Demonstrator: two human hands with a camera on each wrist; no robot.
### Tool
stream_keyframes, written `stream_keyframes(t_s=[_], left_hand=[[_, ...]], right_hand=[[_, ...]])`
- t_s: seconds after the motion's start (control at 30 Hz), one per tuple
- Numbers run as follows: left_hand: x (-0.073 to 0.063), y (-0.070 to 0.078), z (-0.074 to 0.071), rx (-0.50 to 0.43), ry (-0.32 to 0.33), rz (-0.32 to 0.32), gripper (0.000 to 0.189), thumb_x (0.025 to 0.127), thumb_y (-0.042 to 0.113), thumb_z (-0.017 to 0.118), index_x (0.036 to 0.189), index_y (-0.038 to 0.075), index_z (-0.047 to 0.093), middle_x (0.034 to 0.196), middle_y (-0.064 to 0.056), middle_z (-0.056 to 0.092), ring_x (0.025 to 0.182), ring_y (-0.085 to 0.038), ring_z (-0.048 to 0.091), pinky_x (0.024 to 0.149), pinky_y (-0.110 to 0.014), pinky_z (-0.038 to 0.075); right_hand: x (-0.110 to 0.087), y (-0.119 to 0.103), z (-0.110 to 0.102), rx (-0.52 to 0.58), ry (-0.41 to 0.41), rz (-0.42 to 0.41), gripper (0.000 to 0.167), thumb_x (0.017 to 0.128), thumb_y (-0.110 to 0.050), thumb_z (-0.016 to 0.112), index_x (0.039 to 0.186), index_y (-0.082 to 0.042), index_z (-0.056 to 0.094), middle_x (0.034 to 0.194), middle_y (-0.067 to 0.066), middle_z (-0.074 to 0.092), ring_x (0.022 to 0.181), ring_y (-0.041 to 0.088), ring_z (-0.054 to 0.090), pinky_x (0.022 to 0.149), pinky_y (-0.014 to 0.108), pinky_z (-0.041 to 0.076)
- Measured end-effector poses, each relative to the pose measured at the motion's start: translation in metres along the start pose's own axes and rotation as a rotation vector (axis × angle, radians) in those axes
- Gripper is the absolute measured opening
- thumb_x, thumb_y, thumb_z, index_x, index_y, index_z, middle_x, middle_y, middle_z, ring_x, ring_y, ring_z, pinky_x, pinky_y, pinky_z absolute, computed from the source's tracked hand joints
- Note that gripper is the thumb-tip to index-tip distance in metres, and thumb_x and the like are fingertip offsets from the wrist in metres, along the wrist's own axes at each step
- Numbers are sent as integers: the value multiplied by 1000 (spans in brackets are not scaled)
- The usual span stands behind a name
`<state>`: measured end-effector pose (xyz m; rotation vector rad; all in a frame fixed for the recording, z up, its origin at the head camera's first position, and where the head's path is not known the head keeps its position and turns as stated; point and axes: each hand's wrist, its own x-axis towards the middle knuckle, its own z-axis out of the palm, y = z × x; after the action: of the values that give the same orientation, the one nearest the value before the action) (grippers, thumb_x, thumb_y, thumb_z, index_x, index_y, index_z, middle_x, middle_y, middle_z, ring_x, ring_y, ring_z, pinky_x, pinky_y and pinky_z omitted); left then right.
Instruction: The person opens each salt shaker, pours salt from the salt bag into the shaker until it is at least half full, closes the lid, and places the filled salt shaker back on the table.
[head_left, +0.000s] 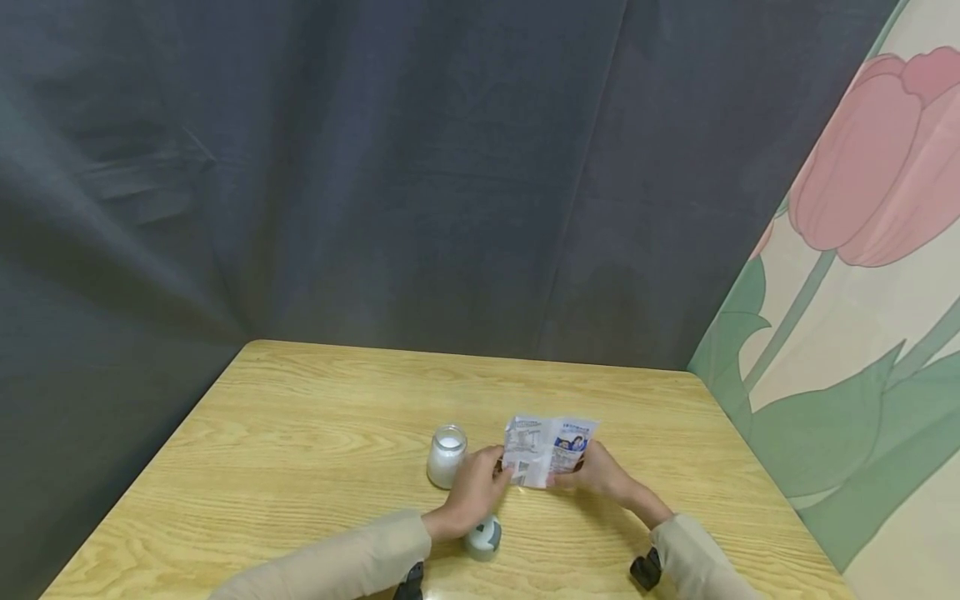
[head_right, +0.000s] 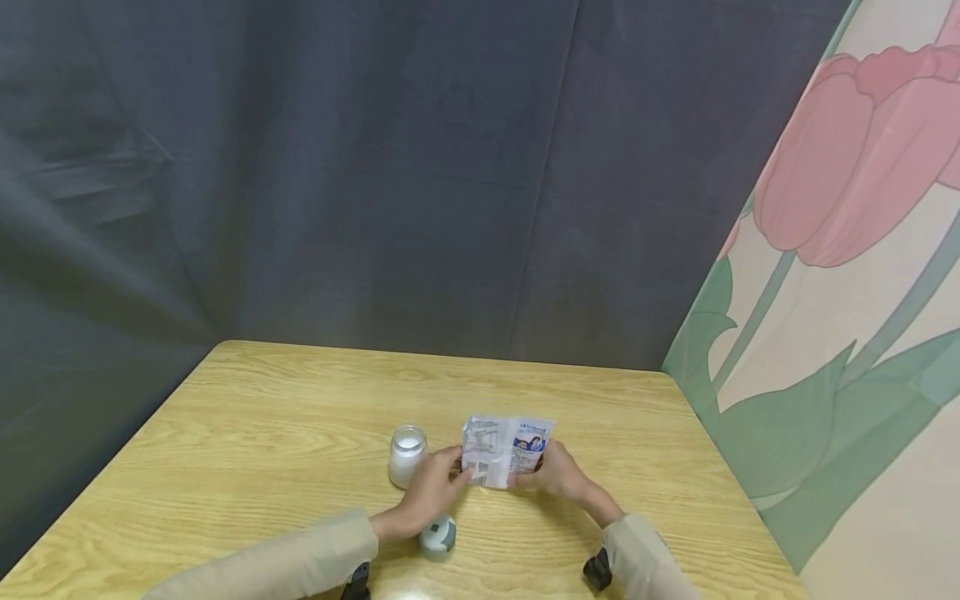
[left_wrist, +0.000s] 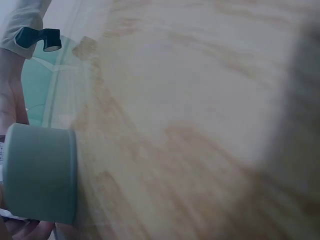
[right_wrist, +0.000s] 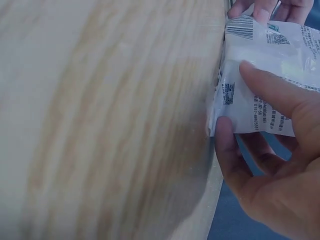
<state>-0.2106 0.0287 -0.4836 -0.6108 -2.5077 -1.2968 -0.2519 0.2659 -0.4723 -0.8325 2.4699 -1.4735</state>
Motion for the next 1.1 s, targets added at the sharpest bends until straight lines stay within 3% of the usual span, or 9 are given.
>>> stream_keyframes(t_s=[0.4, 0.57, 0.7, 0.87, 1.1], left_hand=[[2, -1, 3, 28, 23, -1, 16, 85, -8, 70, 100, -3, 67, 86, -8, 68, 76, -13, 64, 63, -18, 54], [2, -2, 5, 53, 35, 8, 14, 84, -8, 71, 96, -1, 67, 83, -6, 66, 73, -10, 60, 60, -19, 52], [1, -1, 5, 61, 39, 3, 15, 85, -8, 68, 98, -1, 66, 84, -6, 66, 73, -10, 60, 60, -20, 52], [-2, 2, 4, 62, 39, -27, 32, 85, -7, 65, 117, -3, 63, 100, -11, 70, 84, -17, 66, 71, -27, 57], [-2, 4, 5, 66, 51, -52, 40, 85, -4, 65, 124, -7, 58, 102, -13, 71, 87, -21, 67, 75, -31, 57]], right_hand=[[0, 4, 9, -49, 66, -63, 61, 75, 7, 82, 127, 12, 51, 114, 26, 65, 99, 30, 66, 81, 28, 57], [0, 6, 9, -45, 62, -78, 59, 76, 6, 82, 127, 11, 52, 114, 26, 65, 99, 25, 66, 81, 28, 57], [-2, 6, 8, -27, 52, -33, 58, 79, 3, 81, 128, 11, 50, 112, 24, 66, 94, 22, 66, 76, 27, 57], [-3, 4, 5, -5, 33, 44, 52, 81, 1, 80, 124, 10, 52, 105, 18, 67, 88, 21, 63, 72, 28, 56], [-3, 2, 2, 6, 7, 67, 47, 81, -1, 80, 120, 9, 56, 99, 13, 68, 85, 23, 62, 73, 29, 55]])
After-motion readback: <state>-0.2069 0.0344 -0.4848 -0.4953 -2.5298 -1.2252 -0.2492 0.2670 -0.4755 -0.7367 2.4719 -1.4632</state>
